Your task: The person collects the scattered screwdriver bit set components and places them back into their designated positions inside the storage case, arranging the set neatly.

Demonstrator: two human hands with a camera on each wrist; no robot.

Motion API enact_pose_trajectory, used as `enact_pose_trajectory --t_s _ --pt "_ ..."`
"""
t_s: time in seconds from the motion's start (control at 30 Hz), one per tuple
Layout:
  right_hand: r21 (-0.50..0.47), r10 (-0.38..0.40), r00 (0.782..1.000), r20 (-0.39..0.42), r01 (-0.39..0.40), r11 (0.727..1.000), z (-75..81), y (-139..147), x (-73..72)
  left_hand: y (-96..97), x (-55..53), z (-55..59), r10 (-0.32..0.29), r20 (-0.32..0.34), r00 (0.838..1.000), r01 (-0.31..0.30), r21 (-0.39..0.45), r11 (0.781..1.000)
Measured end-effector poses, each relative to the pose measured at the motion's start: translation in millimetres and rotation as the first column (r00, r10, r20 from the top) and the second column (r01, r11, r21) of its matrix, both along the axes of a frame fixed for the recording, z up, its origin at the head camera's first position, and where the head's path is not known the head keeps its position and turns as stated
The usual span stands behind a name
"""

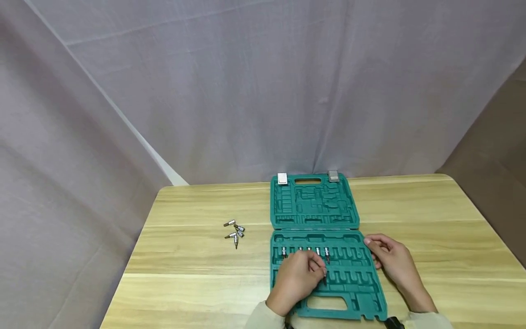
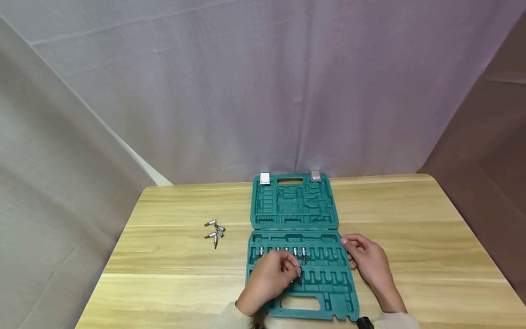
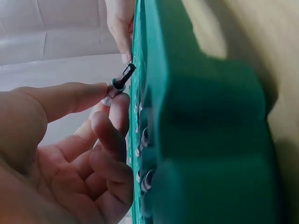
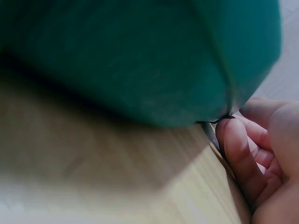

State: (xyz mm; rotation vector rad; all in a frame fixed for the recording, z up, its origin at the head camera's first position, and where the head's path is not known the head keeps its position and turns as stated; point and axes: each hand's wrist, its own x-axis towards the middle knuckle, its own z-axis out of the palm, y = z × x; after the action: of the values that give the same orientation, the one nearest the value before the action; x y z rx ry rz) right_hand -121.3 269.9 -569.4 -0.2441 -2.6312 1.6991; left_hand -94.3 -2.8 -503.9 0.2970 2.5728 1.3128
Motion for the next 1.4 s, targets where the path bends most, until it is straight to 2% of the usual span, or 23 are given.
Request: enact_pose_trajectory --t_s 0.23,0.47,0.57,0.77,0.87,1.07,1.4 --pt "0.002 0.003 1.000 -0.008 -0.003 1.000 0.0 0.5 1.0 8.1 4.2 -6.5 0.007 -0.094 0.996 -0.014 -0.073 0.997" --pt "0.011 -0.001 1.000 -0.003 0.001 1.000 -0.7 -1.0 -1.2 12.9 7.9 -13.1 0.021 -0.198 0.980 -0.048 -0.133 0.990" --pt "0.009 -0.003 1.000 -0.003 0.003 1.000 -0.9 -1.2 -1.6 13.9 9.0 -14.7 0.023 -0.239 0.971 -0.058 -0.142 0.988" --pt "-0.002 -0.006 1.000 -0.004 0.006 1.000 -0.2 -1.4 -1.0 12.9 10.9 -17.5 0.021 -0.276 0.961 -0.055 -0.115 0.992" --pt "-0.003 -0.006 1.000 -0.001 0.006 1.000 -0.4 -1.7 -0.7 11.3 9.8 -18.5 0.026 -0.262 0.965 -0.049 -0.083 0.995" --pt "0.015 0.005 1.000 0.005 -0.005 1.000 -0.3 -1.9 -0.7 8.7 6.9 -18.7 0.062 -0.180 0.982 -0.065 -0.010 0.998" --pt "0.000 -0.003 1.000 0.020 0.003 1.000 1.3 -1.2 0.7 9.7 7.7 -19.2 0.113 -0.166 0.980 -0.119 -0.026 0.993"
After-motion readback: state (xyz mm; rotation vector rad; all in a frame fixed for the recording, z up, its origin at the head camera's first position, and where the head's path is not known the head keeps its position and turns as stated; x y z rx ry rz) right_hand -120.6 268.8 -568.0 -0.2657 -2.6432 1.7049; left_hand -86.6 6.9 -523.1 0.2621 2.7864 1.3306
